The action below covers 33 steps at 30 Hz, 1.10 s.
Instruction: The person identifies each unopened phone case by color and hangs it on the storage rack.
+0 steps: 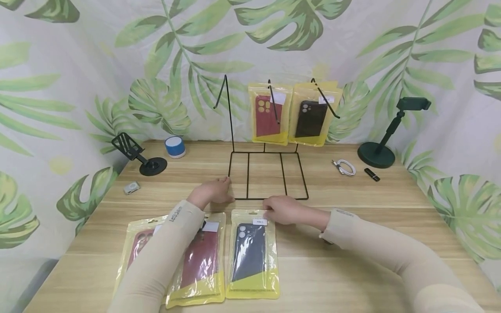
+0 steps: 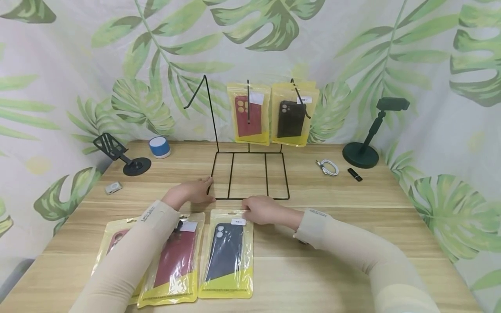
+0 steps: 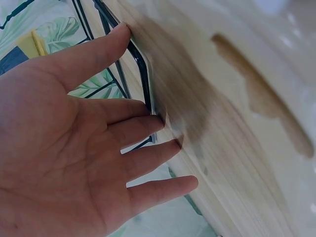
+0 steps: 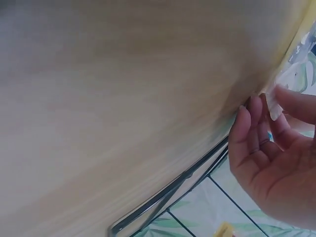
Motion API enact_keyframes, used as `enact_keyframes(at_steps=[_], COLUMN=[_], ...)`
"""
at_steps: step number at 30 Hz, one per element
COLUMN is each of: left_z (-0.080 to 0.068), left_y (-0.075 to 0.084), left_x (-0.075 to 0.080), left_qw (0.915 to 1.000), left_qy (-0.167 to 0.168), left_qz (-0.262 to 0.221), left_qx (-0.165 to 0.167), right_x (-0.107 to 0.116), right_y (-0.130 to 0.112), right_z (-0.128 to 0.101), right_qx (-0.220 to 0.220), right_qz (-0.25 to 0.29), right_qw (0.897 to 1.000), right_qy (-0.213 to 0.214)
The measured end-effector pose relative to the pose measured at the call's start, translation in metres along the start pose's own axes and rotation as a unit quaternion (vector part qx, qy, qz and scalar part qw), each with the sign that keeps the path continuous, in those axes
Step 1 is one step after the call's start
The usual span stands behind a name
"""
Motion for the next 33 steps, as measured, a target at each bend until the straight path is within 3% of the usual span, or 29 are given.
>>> enact_keyframes(at_steps=[5, 10, 14, 19, 22, 25, 30, 33], left_z=[-0.001, -0.002, -0.002, -0.002, -0.001, -0.001, 0.000, 0.001], left_y=[0.000, 0.001, 0.001, 0.001, 0.001, 0.001, 0.001, 0.001], left_x=[0.001, 0.002, 0.002, 0.003, 0.002, 0.001, 0.000, -0.001], left_qw=[1.0000, 1.0000, 1.0000, 1.0000, 1.0000, 1.0000, 1.0000, 1.0000], left_qy=[-0.001, -0.002, -0.003, -0.005, -0.003, -0.002, -0.001, 0.001], left_qz=[0.004, 0.007, 0.006, 0.004, 0.007, 0.003, 0.004, 0.003], left_qx=[-0.002, -0.005, -0.002, 0.001, 0.001, 0.002, 0.003, 0.003], right_x=[0.007, 0.022, 0.035, 0.049, 0.057, 0.068, 0.093, 0.109], right_y=[0.000, 0.002, 0.003, 0.003, 0.004, 0.005, 0.013, 0.019], right_z=[-0.010, -0.019, -0.031, -0.047, -0.059, -0.071, -0.090, -0.098], right_qx=[0.009, 0.012, 0.022, 0.043, 0.059, 0.095, 0.165, 0.165], right_qz=[0.021, 0.045, 0.062, 0.086, 0.101, 0.090, -0.006, -0.046], right_qw=[0.999, 0.993, 0.981, 0.958, 0.940, 0.916, 0.854, 0.824], right_qy=[0.033, 0.109, 0.184, 0.272, 0.321, 0.380, 0.493, 0.541])
Point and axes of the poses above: each hand's wrist, its own z-axis towards the middle knuckle, its own x-axis out of the back of the hand, y = z × x, the point moved 2 cm from there along z, towards the middle knuckle, and after that the axes turned 9 degrees about x, right-handed, at the moved point
